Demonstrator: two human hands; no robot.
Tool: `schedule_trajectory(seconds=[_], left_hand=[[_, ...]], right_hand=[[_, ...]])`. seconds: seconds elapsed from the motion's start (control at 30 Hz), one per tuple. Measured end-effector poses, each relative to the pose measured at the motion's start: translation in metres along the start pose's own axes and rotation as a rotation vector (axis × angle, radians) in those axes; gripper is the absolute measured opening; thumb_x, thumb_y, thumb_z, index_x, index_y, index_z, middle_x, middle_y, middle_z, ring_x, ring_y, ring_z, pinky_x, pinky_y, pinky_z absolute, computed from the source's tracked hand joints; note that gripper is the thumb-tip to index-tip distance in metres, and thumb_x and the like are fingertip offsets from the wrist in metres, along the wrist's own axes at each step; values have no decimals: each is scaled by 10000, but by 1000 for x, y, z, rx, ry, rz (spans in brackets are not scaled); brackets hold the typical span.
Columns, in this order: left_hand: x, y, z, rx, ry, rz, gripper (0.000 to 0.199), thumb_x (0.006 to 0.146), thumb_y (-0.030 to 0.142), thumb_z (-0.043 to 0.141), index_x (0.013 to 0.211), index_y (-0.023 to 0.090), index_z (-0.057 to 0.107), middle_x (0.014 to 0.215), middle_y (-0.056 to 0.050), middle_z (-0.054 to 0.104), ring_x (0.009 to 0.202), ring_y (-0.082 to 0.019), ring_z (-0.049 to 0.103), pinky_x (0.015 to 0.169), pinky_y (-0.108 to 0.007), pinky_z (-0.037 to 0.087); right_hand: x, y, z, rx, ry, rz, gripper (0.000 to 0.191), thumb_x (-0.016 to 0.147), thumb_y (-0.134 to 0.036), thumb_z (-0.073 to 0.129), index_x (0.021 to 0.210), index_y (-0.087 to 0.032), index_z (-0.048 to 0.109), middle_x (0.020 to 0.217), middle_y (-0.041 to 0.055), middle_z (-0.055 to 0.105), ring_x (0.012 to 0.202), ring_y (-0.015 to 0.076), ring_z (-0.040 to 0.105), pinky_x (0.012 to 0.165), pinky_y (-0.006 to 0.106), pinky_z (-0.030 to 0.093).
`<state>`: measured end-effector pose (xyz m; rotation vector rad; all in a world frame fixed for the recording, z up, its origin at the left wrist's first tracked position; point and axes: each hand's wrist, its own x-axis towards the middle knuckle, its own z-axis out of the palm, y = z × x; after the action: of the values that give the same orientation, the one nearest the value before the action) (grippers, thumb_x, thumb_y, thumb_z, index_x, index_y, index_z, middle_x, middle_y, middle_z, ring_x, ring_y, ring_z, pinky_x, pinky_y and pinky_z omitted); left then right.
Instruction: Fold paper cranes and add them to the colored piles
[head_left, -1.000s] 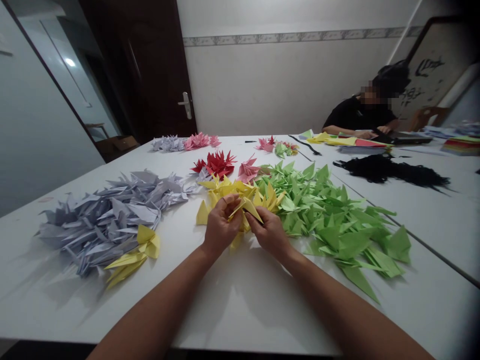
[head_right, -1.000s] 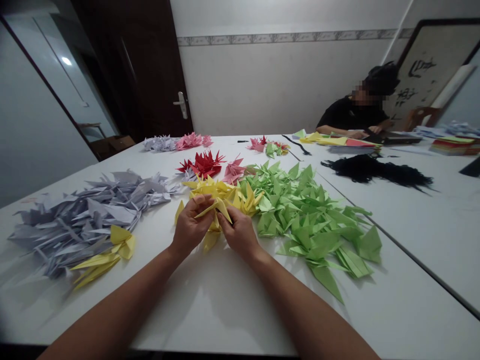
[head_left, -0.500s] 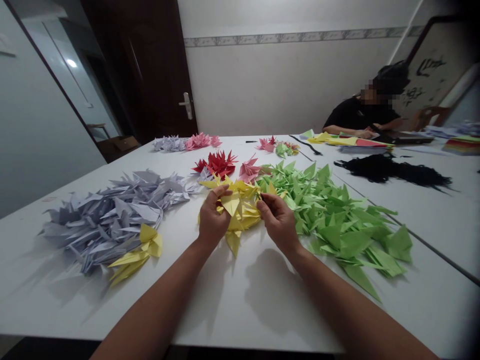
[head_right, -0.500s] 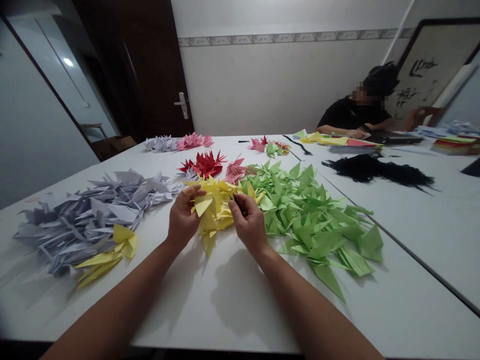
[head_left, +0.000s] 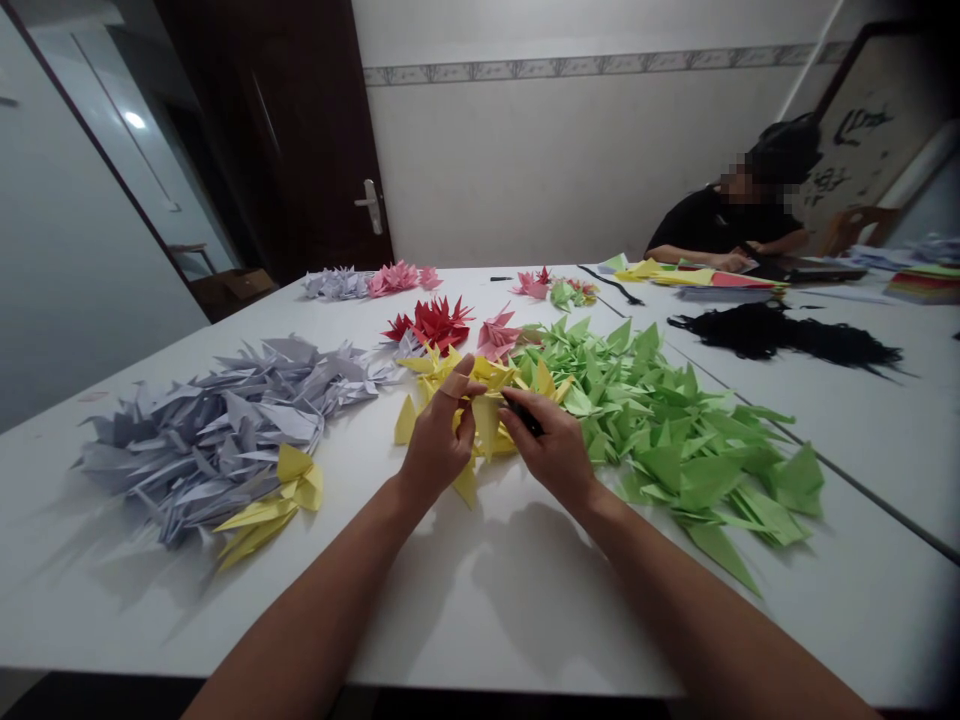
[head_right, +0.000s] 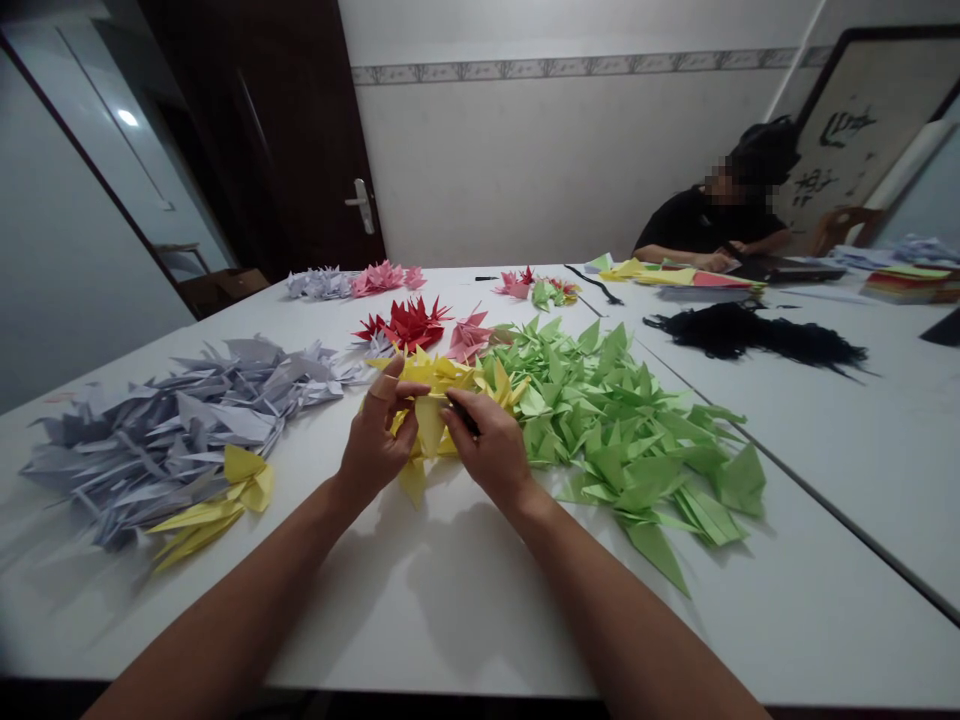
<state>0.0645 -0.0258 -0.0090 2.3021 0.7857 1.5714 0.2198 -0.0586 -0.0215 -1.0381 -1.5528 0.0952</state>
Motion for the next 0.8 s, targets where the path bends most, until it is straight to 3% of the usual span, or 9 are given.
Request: schedule_trajectory(seconds=[0.2,0.6,0.7,0.8], left_hand=[[-2,-1,3,10,-3,63,657,831,27,460,1425,265,309,1072,-55,666,985,-129,633,868,-264,519],[-4,0,5,-8,-11,24,618,825,51,482,1397,252,361,1071,-64,668,974,-132,640,852,-259,530],[-4,-1,6,-45,8,-29,558,812,58,491,1340,228,436,1070,-70,670,975,-139,644,853,-266,531],[-3,-4,6,-130,105,-148,490,790,85,525,1263,211,503,1078,-78,666,984,-155,645,842,-279,537]], right_hand=[[-1,2,1,-55,-59,-18,254,884,-270,535,1080,-204,683,1026,84,730,917,206,690,829,344,543],[-1,2,1,-28,-95,10,255,892,-254,515,1054,-206,705,1027,74,735,909,210,697,826,334,543],[0,2,2,12,-25,41,252,881,-267,521,1055,-210,694,1036,67,731,922,208,690,838,337,539],[0,2,3,73,77,111,269,857,-299,551,1061,-178,677,1036,91,723,916,217,683,838,347,536]])
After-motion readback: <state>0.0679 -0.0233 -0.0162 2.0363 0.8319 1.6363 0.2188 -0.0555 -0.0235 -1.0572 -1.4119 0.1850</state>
